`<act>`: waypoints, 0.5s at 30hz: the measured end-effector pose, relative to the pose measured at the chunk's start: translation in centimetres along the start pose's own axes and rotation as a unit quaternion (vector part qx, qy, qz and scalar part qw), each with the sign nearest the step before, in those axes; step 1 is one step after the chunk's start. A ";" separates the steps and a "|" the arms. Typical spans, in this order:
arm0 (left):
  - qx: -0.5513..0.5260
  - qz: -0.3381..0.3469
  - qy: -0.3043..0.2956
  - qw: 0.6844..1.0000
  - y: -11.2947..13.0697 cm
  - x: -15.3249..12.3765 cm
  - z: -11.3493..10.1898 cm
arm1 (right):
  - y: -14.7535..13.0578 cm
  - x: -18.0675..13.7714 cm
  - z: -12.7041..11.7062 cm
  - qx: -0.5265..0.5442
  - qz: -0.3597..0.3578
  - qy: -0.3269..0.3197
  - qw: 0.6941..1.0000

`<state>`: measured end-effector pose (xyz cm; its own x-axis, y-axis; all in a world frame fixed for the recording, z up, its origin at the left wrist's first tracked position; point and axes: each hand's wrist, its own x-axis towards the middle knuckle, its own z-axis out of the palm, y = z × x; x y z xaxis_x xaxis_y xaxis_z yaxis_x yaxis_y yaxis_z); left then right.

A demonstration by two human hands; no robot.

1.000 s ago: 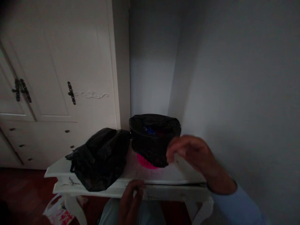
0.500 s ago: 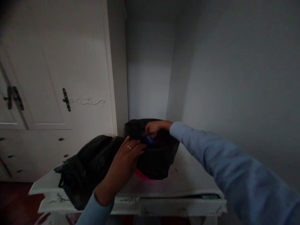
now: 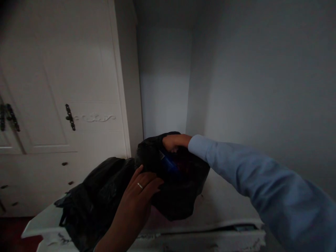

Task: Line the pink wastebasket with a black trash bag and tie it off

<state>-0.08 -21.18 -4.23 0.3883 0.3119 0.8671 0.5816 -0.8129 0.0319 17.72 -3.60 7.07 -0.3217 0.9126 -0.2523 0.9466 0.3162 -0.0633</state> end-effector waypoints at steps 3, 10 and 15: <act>0.003 0.011 -0.001 1.000 0.0 -0.1 -0.2 | -2.2 -3.2 -1.2 -0.049 -0.003 0.047 0.998; -0.014 0.020 -0.013 1.000 0.1 0.2 0.1 | -5.1 -8.6 -1.7 0.079 -0.121 0.131 0.981; -0.014 0.003 -0.024 1.000 0.4 0.7 0.7 | -4.2 -6.0 0.3 0.076 -0.055 -0.040 0.995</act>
<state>0.93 -20.93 -3.99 0.4252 0.3296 0.8430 0.5598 -0.8276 0.0412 15.67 -10.49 8.52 -0.4269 0.8489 -0.3115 0.8999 0.3649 -0.2387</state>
